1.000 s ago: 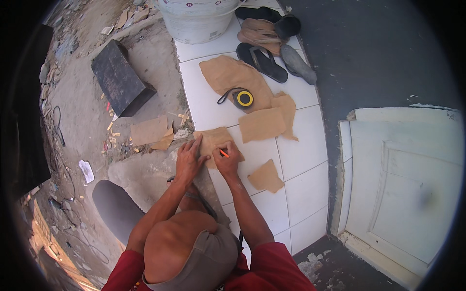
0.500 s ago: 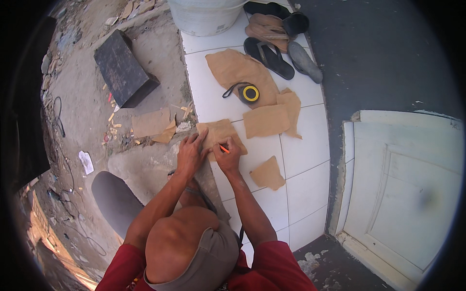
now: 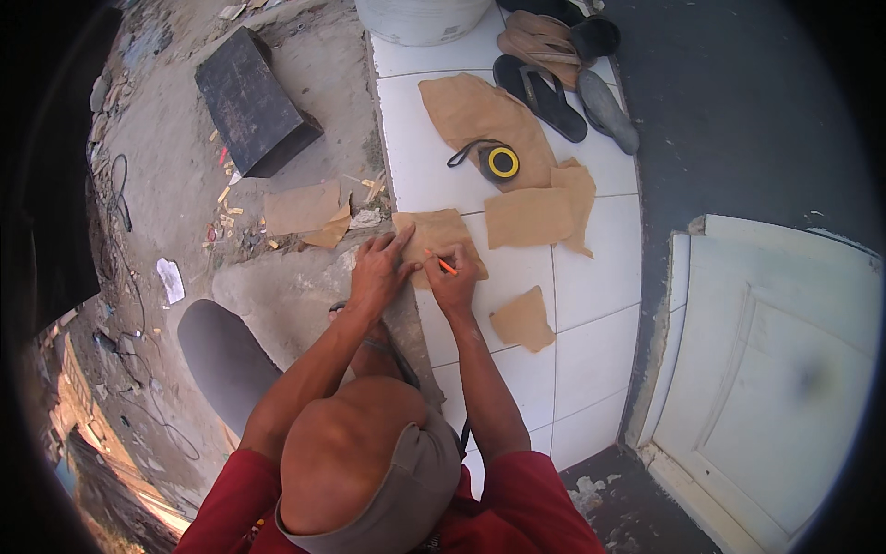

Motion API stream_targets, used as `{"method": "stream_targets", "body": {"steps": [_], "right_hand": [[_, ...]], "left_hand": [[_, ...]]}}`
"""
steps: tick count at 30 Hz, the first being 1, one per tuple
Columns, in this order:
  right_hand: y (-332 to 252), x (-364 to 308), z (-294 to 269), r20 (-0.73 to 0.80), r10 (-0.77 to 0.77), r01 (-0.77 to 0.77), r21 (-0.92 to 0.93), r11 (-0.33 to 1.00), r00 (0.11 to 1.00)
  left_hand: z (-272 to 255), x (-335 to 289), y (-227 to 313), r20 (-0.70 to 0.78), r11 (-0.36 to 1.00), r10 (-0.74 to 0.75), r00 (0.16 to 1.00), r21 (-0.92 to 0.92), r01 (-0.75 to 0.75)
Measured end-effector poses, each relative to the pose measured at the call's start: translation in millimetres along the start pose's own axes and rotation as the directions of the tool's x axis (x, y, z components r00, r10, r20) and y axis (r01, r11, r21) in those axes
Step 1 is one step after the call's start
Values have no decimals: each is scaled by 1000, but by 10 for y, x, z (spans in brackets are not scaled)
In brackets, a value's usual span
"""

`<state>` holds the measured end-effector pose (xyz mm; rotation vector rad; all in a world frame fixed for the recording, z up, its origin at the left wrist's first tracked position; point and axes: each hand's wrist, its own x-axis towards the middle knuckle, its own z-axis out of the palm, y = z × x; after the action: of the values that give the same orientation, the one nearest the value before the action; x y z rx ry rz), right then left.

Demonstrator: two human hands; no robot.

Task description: The person picks up a piece of cardboard from a construction site and carries it to a tiled area. They sit on the floor and use a utility knife to cut the cardboard into smaller pieces.

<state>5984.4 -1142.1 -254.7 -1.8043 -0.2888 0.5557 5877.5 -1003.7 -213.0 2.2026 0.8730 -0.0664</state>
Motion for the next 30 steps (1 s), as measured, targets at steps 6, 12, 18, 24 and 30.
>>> {"method": "stream_targets", "body": {"steps": [6,12,18,24,30], "right_hand": [[-38,-28,-3,10,-22,23,-113,993,1000],[-278,-25,69,42,-89,93,-104,990,995],[-168,4,21,32,-90,91,-48,995,995],[-52,10,13,54,-135,140,-119,983,989],[-81,8,35,76,-109,115,-83,990,991]], "left_hand": [[-20,11,-4,3,1000,8,1000,16,-8],[44,25,-104,-32,999,51,998,2,-51],[42,32,-10,-57,994,107,993,18,-106],[43,39,7,-50,995,99,994,2,-99],[13,36,-49,-67,994,107,992,-10,-108]]}}
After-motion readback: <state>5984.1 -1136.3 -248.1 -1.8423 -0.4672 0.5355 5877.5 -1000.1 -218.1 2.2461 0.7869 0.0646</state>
